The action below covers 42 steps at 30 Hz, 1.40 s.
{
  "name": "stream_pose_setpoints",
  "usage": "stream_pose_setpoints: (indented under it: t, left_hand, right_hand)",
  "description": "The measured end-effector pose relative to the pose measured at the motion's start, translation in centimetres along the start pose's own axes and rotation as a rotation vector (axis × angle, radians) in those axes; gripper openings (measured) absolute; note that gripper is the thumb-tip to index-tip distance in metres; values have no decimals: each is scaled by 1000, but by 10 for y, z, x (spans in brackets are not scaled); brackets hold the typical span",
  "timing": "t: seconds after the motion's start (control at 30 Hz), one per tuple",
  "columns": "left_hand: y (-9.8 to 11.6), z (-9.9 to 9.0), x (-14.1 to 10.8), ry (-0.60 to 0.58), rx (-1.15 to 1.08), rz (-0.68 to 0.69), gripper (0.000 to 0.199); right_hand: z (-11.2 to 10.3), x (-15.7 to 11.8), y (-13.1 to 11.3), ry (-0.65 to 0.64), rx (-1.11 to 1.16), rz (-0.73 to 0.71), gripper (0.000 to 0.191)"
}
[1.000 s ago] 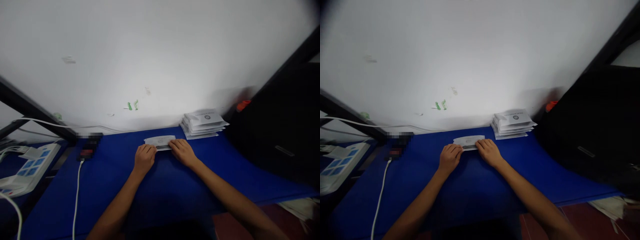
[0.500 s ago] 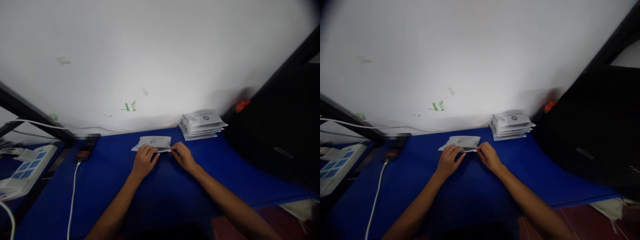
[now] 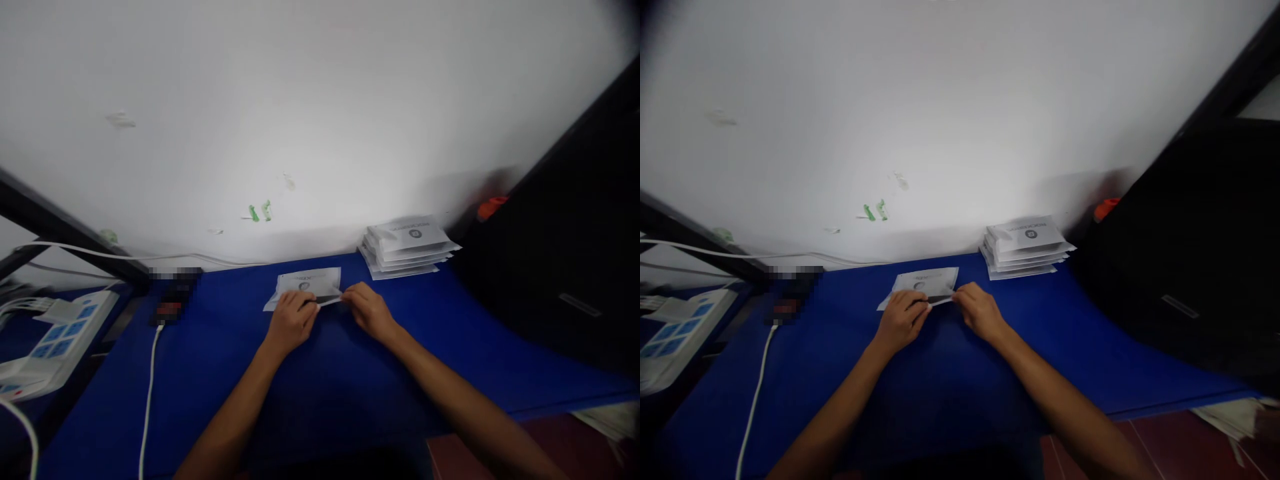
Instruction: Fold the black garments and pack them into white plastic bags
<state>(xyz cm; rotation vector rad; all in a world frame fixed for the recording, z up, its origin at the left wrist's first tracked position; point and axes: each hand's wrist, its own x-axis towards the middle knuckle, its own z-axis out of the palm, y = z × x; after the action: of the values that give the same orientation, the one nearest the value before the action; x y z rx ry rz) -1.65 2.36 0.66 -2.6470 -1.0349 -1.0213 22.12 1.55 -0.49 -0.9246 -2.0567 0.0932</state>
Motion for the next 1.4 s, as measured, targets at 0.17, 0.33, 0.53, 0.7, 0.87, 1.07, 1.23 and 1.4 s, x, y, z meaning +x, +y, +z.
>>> stream_pose_setpoints:
  t: [0.17, 0.33, 0.53, 0.7, 0.87, 1.07, 1.23, 1.4]
  left_hand:
    - [-34, -12, -7, 51, 178, -159, 14]
    - [-46, -9, -13, 12, 39, -286, 10]
    - [-37, 5, -15, -73, -84, -353, 22]
    - [-31, 7, -14, 4, -7, -339, 17]
    - [-24, 10, -13, 68, 15, -347, 17]
    - [-21, 13, -12, 113, -65, -318, 14]
    - [-25, 14, -11, 121, -123, -284, 11]
    - [-30, 16, -12, 90, -191, -242, 11]
  right_hand:
    - [-22, 0, 29, 194, -41, 197, 12]
    - [-20, -3, 37, 136, -49, 235, 13]
    - [-9, -10, 44, -46, -17, 226, 15]
    - [-9, -9, 32, -148, -196, 252, 32]
    - [3, -1, -1, -229, -107, -41, 35]
    - [35, 16, -15, -415, -215, -79, 56]
    - [43, 43, -3, -494, -411, 69, 49]
    - [49, 66, 17, -560, -471, 155, 41]
